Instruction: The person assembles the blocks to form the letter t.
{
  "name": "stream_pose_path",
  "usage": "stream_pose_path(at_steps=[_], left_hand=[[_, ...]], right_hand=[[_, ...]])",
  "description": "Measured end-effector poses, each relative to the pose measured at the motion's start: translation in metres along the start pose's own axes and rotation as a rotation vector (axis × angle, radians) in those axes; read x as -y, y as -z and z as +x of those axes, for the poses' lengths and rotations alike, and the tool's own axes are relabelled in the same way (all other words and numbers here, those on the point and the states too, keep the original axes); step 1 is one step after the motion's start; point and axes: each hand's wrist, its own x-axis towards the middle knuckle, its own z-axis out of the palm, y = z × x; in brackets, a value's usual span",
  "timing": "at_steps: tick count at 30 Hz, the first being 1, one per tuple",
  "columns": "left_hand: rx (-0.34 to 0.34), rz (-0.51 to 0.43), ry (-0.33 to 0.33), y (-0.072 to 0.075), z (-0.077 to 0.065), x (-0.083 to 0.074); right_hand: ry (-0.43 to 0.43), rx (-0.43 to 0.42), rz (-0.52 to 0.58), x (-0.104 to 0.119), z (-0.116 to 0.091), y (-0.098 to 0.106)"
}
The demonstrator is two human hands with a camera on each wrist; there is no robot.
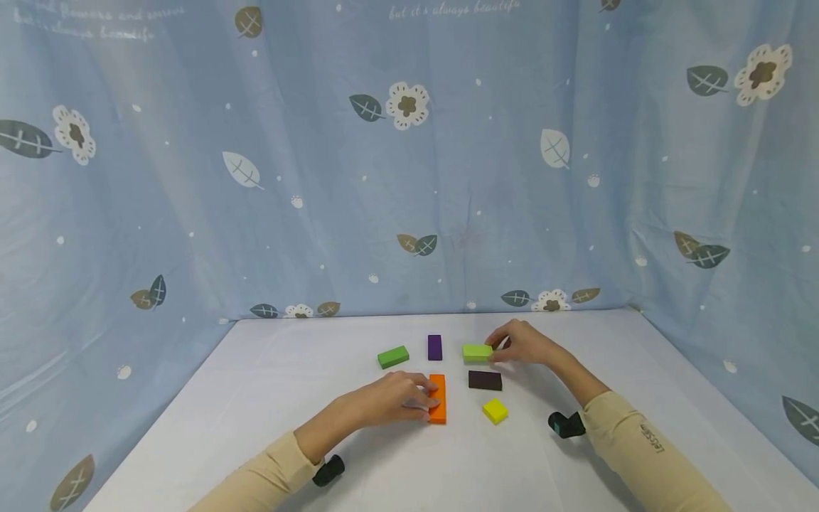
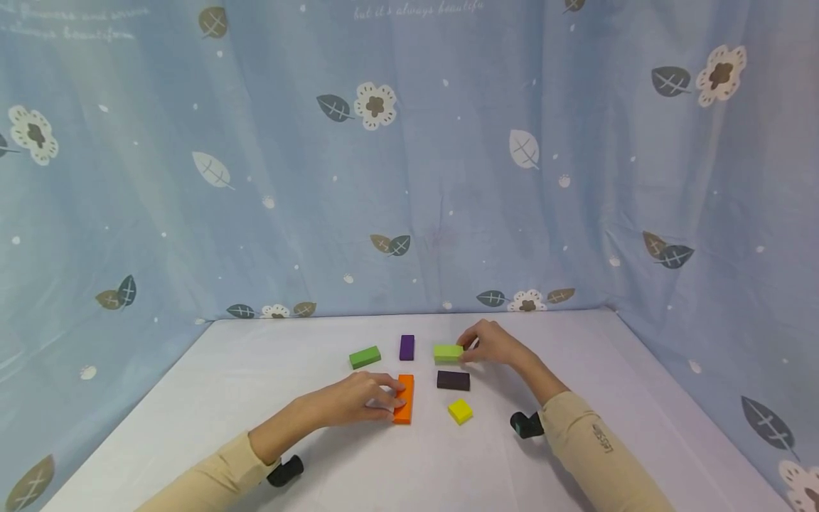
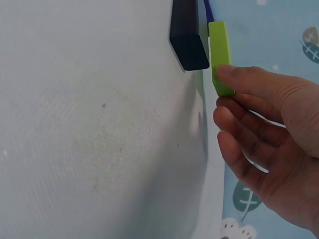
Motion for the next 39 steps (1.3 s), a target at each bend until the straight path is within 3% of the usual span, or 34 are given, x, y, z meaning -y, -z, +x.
stream_pose_path(at_steps=[39], left_hand=[[0.009, -0.018, 0.020, 0.000, 0.006, 0.001]], right_hand=[[0.031, 0.063, 0.021, 0.026, 0.007, -0.011]])
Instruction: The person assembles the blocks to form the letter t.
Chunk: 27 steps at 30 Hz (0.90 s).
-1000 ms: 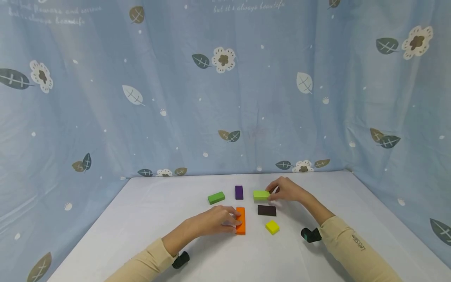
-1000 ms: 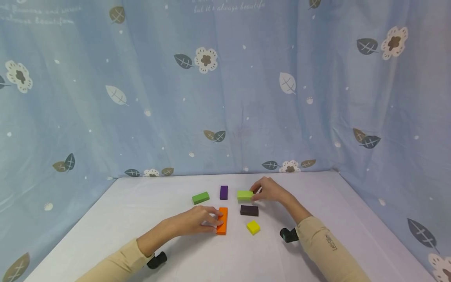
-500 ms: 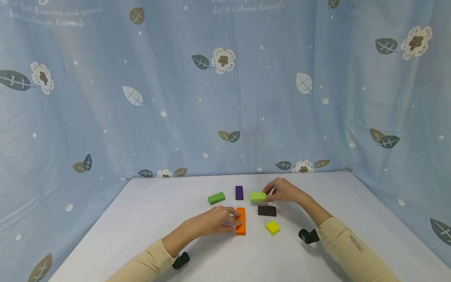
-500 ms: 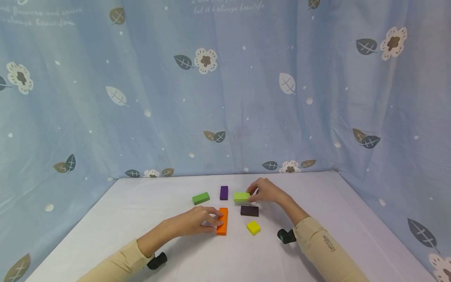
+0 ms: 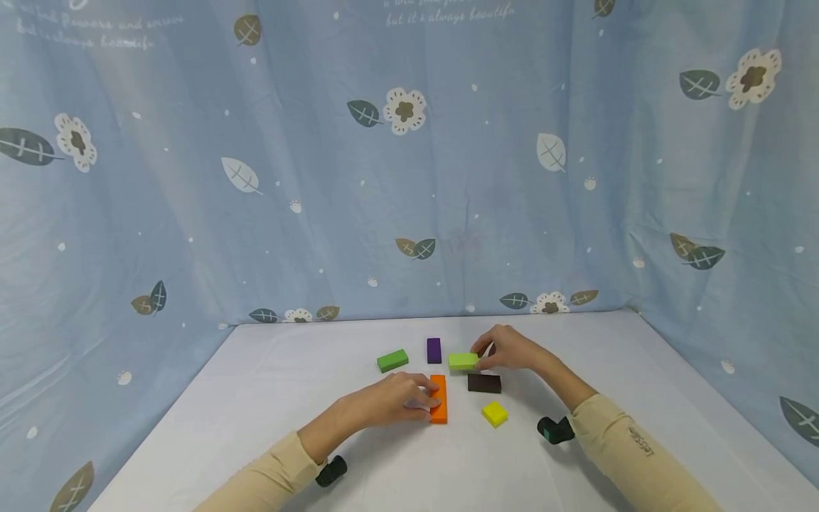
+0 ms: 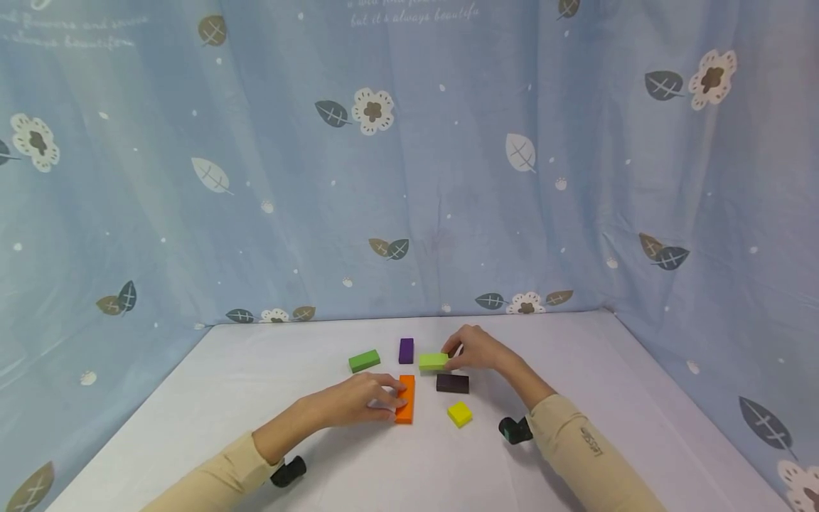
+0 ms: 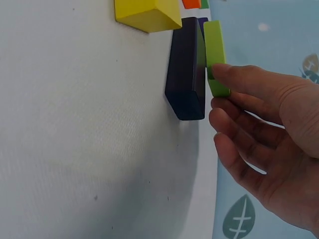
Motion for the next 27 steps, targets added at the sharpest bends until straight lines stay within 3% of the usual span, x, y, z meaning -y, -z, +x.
stream_pose_path(at_steps=[18, 27], left_hand=[[0.000, 0.012, -0.013, 0.002, 0.002, 0.001], [0.000, 0.000, -0.003, 0.002, 0.002, -0.001]], right_hand=[[0.022, 0.025, -0.019, 0.013, 0.008, -0.006], [-0.009, 0.033, -0.017, 0.016, 0.011, -0.010]])
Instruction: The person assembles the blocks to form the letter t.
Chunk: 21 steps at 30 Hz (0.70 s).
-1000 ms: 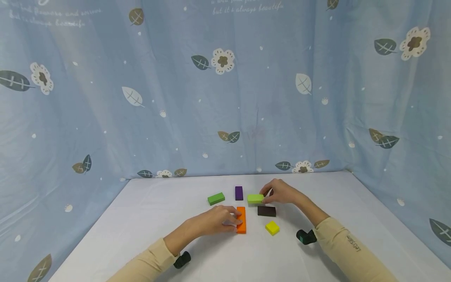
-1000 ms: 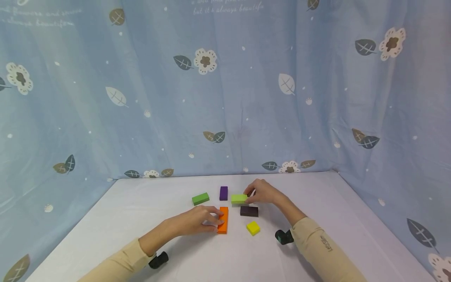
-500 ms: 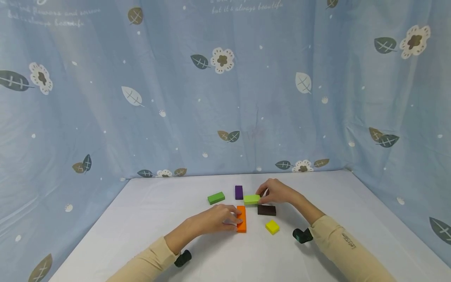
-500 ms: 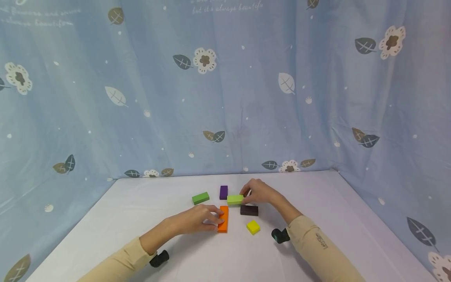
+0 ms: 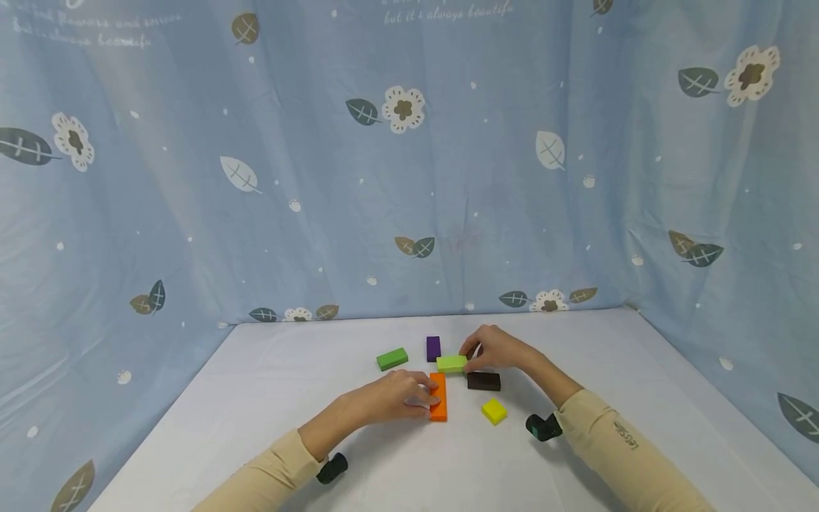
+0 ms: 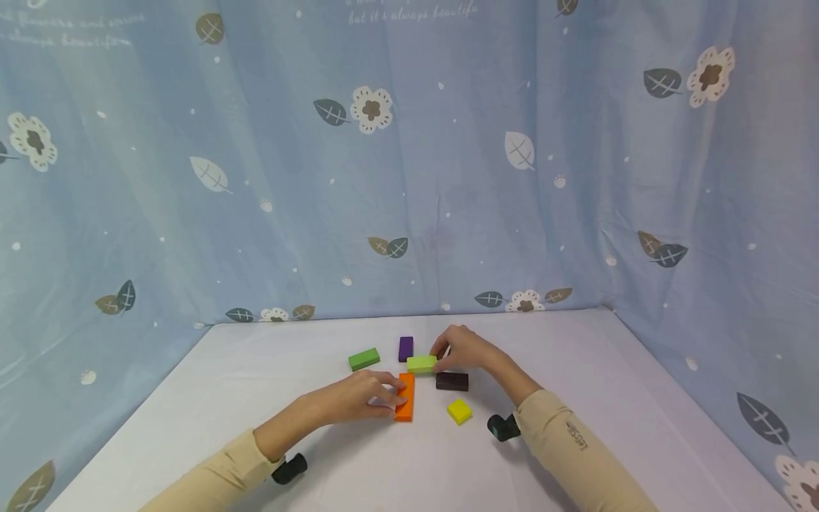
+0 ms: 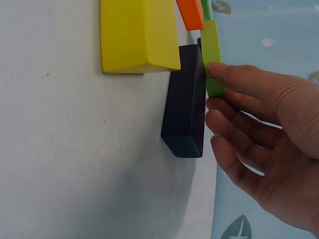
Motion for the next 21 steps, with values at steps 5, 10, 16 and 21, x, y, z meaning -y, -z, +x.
stream_pose_path(at_steps=[5, 10, 16, 21], left_hand=[[0.001, 0.003, 0.003, -0.0003, -0.0001, -0.0005], [0.005, 0.002, 0.009, -0.0009, 0.0006, 0.0001], [0.010, 0.005, 0.017, -0.0006, 0.0007, 0.0001], [0.014, 0.006, 0.018, 0.0007, 0.0006, -0.0012]], right_hand=[[-0.018, 0.007, 0.009, 0.0020, 0.0009, -0.0022], [-0.024, 0.012, 0.010, 0.0059, 0.0011, -0.0031], [-0.023, 0.004, 0.011, 0.0088, 0.0017, -0.0055], [-0.031, 0.003, 0.011, 0.0076, 0.0016, -0.0076]])
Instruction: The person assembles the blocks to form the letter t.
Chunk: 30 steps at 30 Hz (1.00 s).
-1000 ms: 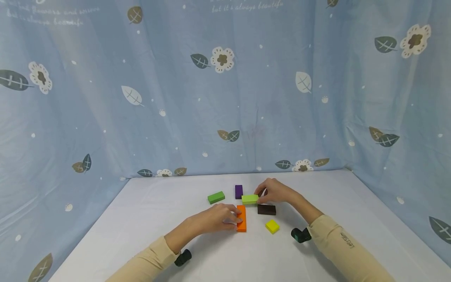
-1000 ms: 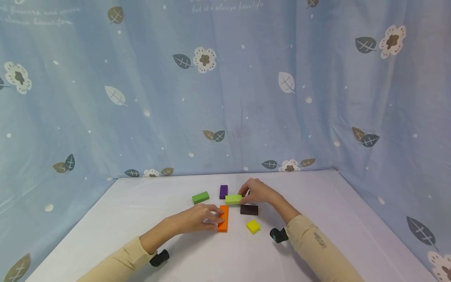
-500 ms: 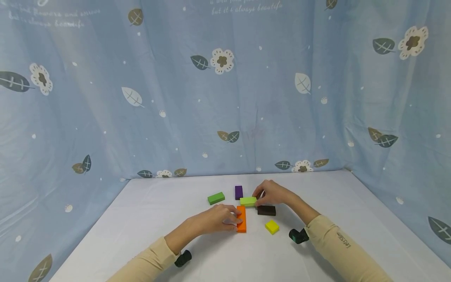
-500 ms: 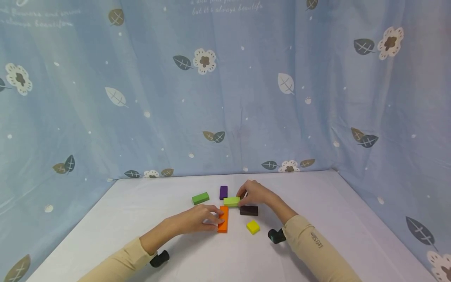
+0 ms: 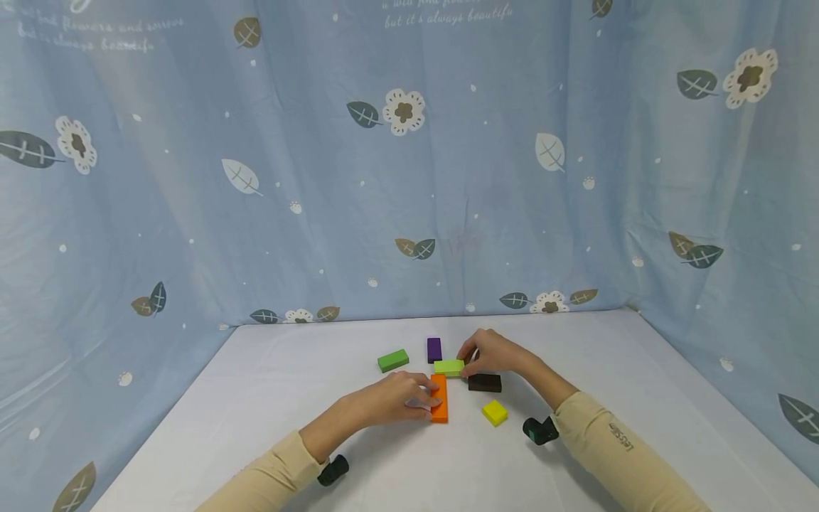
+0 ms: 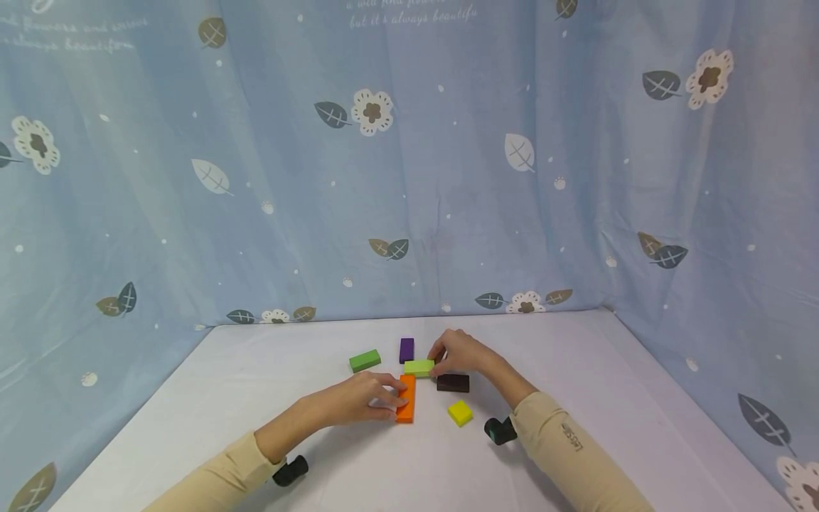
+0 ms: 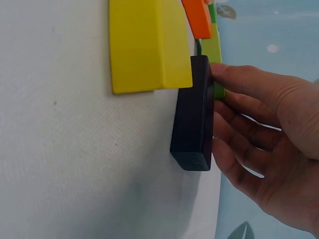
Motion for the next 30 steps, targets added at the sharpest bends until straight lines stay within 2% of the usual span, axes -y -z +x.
stream_pose_path(at_steps=[18, 30], left_hand=[[-0.007, -0.010, -0.011, -0.0025, 0.0006, 0.0025], [-0.013, 0.009, -0.010, -0.0027, -0.0001, 0.0009]], right_hand=[[0.003, 0.003, -0.006, -0.0034, -0.0042, 0.0000], [-0.060, 0.011, -0.016, -0.0008, -0.0022, -0.0002]])
